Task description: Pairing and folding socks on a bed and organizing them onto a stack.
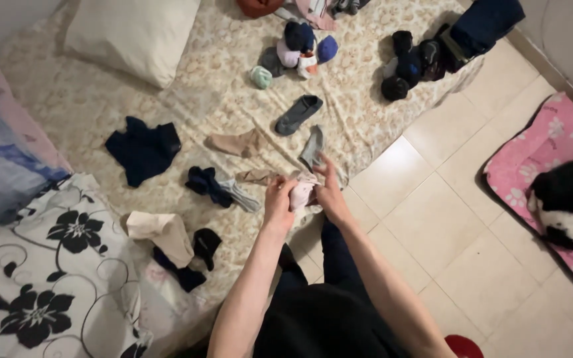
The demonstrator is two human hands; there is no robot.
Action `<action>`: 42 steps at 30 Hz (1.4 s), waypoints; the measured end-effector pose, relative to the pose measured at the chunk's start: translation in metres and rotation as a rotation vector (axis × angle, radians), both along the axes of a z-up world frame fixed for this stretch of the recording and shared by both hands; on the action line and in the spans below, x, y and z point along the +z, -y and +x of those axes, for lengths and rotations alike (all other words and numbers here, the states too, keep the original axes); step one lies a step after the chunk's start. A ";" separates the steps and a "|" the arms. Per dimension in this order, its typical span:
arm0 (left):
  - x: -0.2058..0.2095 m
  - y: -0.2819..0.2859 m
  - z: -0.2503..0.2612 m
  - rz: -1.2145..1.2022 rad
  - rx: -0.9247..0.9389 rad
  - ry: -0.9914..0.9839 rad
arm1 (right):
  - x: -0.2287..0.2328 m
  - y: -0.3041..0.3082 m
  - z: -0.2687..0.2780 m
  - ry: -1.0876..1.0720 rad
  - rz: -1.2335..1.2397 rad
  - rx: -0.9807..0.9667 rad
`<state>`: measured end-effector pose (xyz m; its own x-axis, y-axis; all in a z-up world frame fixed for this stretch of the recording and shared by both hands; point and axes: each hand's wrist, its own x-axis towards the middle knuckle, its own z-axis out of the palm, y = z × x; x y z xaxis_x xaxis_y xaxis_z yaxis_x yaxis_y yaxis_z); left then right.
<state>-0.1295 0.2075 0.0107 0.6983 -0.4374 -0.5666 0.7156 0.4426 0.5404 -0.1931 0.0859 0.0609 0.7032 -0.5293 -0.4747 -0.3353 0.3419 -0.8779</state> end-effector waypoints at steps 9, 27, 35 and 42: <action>0.012 0.089 0.068 -0.038 0.036 0.010 | -0.090 0.118 0.046 0.321 0.588 -0.043; -0.014 0.243 0.170 0.453 -0.061 0.693 | -0.025 0.291 0.163 -0.008 0.139 0.498; -0.100 0.176 0.151 0.593 0.008 0.471 | -0.235 0.335 0.267 0.084 -0.905 0.279; -0.167 0.043 0.085 0.746 0.456 0.190 | -0.373 0.358 0.330 0.112 -0.828 0.619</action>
<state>-0.0446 0.1642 -0.1565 0.8253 0.3421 -0.4492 0.4247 0.1479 0.8931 0.1369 -0.2721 -0.3126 0.9807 -0.1910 -0.0420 -0.1484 -0.5865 -0.7962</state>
